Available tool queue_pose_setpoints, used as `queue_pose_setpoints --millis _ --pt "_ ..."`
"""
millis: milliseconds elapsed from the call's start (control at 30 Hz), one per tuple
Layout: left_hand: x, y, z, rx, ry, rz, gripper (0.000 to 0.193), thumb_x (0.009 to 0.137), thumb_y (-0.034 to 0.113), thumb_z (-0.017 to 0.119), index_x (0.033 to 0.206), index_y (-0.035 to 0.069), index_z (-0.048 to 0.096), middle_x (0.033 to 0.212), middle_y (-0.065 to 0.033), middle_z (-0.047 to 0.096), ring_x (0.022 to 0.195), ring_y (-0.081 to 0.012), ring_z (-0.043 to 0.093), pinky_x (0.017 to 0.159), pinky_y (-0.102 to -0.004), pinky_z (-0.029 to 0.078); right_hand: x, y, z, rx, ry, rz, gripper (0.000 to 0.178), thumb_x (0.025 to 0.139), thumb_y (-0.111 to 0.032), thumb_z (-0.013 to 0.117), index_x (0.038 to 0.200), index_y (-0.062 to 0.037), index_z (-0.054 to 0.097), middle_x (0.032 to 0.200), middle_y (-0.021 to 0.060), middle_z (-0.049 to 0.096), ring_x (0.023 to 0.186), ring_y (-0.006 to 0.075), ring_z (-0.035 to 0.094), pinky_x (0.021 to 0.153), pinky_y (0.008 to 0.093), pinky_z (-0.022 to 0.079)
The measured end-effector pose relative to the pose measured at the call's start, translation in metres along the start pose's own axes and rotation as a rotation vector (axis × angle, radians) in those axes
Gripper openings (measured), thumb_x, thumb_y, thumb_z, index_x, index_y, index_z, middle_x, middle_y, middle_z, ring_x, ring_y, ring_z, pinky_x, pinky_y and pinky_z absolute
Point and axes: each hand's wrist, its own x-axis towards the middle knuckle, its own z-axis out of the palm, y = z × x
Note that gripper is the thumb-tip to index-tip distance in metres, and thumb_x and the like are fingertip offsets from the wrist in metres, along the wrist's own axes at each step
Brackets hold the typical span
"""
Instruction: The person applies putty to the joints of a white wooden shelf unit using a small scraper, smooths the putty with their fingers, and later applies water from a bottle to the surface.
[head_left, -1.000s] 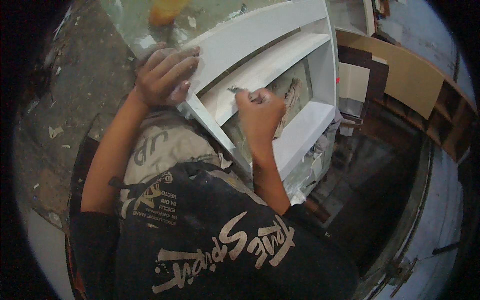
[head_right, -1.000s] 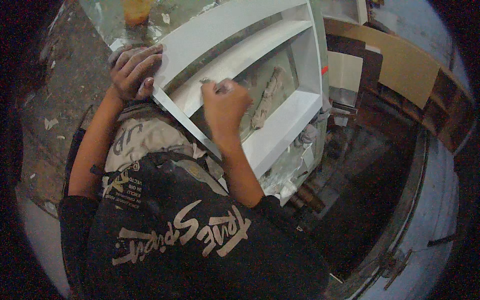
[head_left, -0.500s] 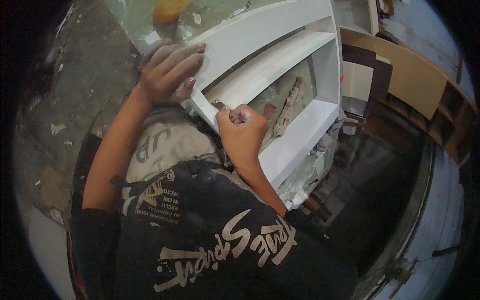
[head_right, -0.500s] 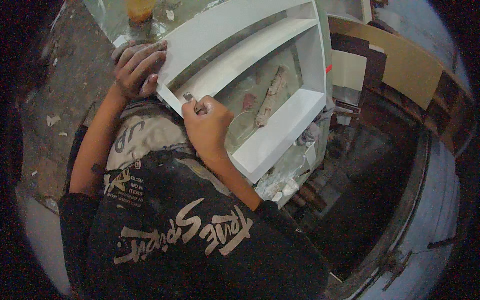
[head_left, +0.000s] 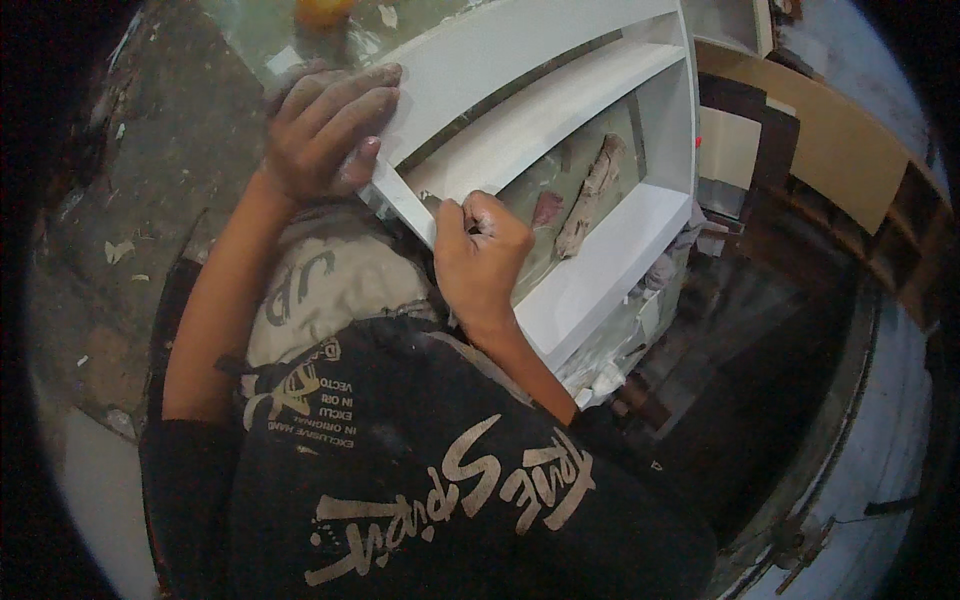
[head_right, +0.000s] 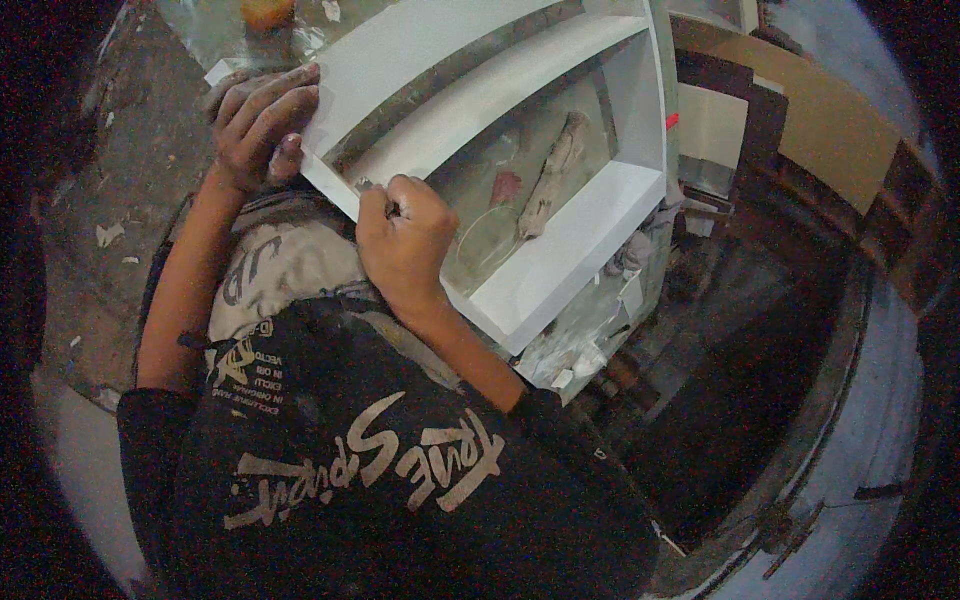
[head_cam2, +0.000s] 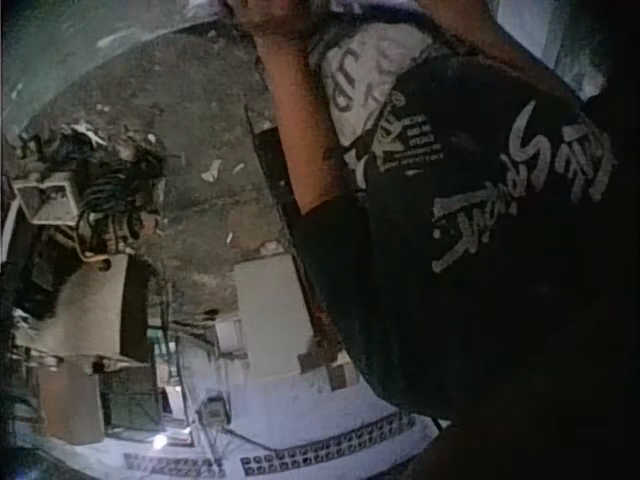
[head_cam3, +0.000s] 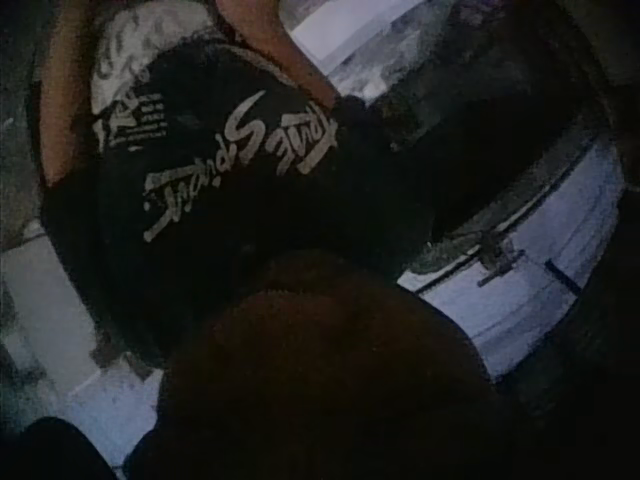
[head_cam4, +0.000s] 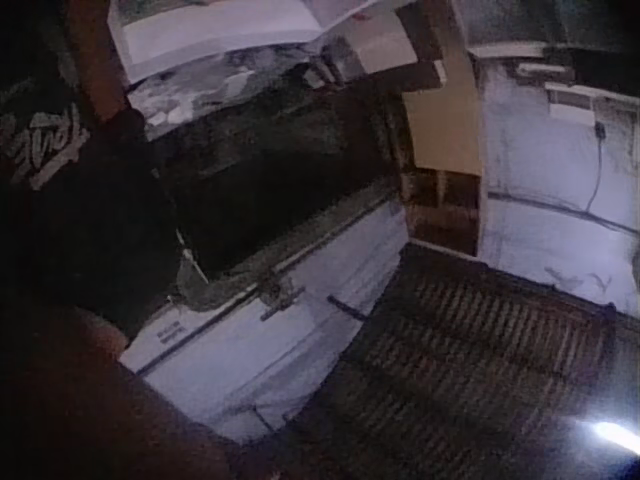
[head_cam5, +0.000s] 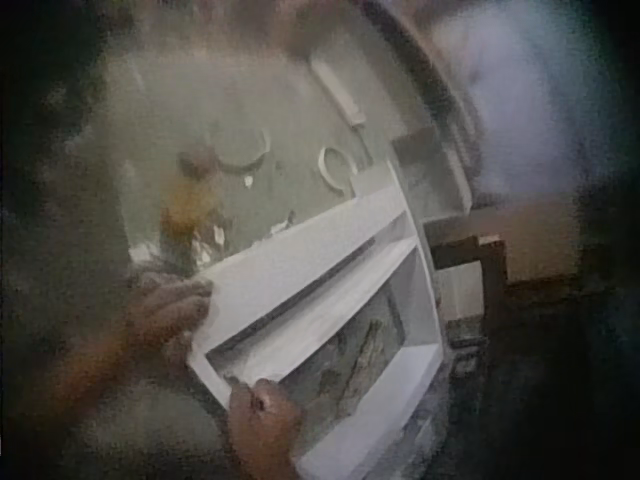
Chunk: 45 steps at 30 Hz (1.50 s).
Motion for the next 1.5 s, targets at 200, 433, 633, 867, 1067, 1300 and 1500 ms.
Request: queue_pose_setpoints --millis 200,433,633,867,1067,1300,1500 --pt "-0.003 -0.001 0.000 0.041 0.001 -0.019 0.030 0.087 0.024 0.055 0.109 0.010 0.070 0.113 -0.0061 0.073 0.095 -0.0238 0.065 0.090 -0.0393 0.048 0.007 0.003 -0.002 0.029 0.018 -0.008 0.028 0.081 -0.004 0.062 0.061 0.0010 0.044 0.058 0.0173 0.046 0.048 0.0271 0.043 0.049 0.0411 0.034" --pt "0.013 0.041 -0.022 0.063 -0.257 -0.141 0.026 0.081 0.015 0.070 0.107 0.012 0.071 0.113 -0.0048 0.072 0.103 -0.0246 0.065 0.096 -0.0411 0.045 0.018 0.011 -0.022 0.301 0.149 0.201 0.033 0.093 -0.011 0.064 0.063 0.0014 0.055 0.060 0.0000 0.055 0.058 0.0068 0.048 0.052 0.0268 0.037" --pt "0.046 0.095 -0.030 -0.176 -0.552 -0.235 0.036 0.079 0.011 0.076 0.115 0.011 0.070 0.112 -0.0077 0.071 0.110 -0.0306 0.064 0.102 -0.0438 0.045 0.050 0.032 -0.039 0.224 0.325 0.091 0.033 0.096 -0.020 0.066 0.071 0.0024 0.065 0.066 0.0022 0.062 0.059 0.0061 0.051 0.053 0.0255 0.038" --pt "0.070 0.138 -0.011 -0.473 -0.841 -0.658 0.084 0.085 0.021 0.076 0.151 0.000 0.027 0.143 -0.0285 0.046 0.131 -0.0426 0.048 0.111 -0.0441 0.037 0.137 0.090 -0.081 -0.264 0.545 -0.265 0.023 0.092 -0.021 0.071 0.082 0.0005 0.073 0.072 0.0081 0.066 0.062 0.0168 0.057 0.059 0.0322 0.044" --pt "0.082 0.139 0.027 -0.712 -0.757 -0.749 0.081 0.092 0.028 0.069 0.151 -0.004 0.023 0.149 -0.0322 0.038 0.141 -0.0377 0.039 0.117 -0.0432 0.029 0.247 0.140 -0.140 -0.506 0.489 -0.610 0.017 0.086 -0.027 0.074 0.084 -0.0093 0.075 0.090 0.0070 0.071 0.087 0.0290 0.063 0.078 0.0421 0.049" --pt "0.117 0.133 0.086 -0.772 -0.668 -0.724 0.082 0.092 0.034 0.068 0.149 -0.006 0.026 0.143 -0.0325 0.043 0.133 -0.0401 0.045 0.111 -0.0427 0.034 0.311 0.161 -0.181 -0.882 0.071 -0.986 0.011 0.082 -0.018 0.072 0.093 -0.0167 0.076 0.107 0.0014 0.070 0.105 0.0271 0.062 0.092 0.0418 0.047" --pt "0.108 0.119 0.130 -0.579 -0.474 -0.445 0.085 0.088 0.032 0.070 0.147 -0.010 0.026 0.134 -0.0342 0.049 0.121 -0.0435 0.054 0.103 -0.0460 0.043 0.333 0.139 -0.185 -1.060 -0.171 -1.217 0.025 0.078 -0.009 0.066 0.101 -0.0157 0.074 0.115 0.0041 0.067 0.113 0.0271 0.060 0.101 0.0429 0.045"
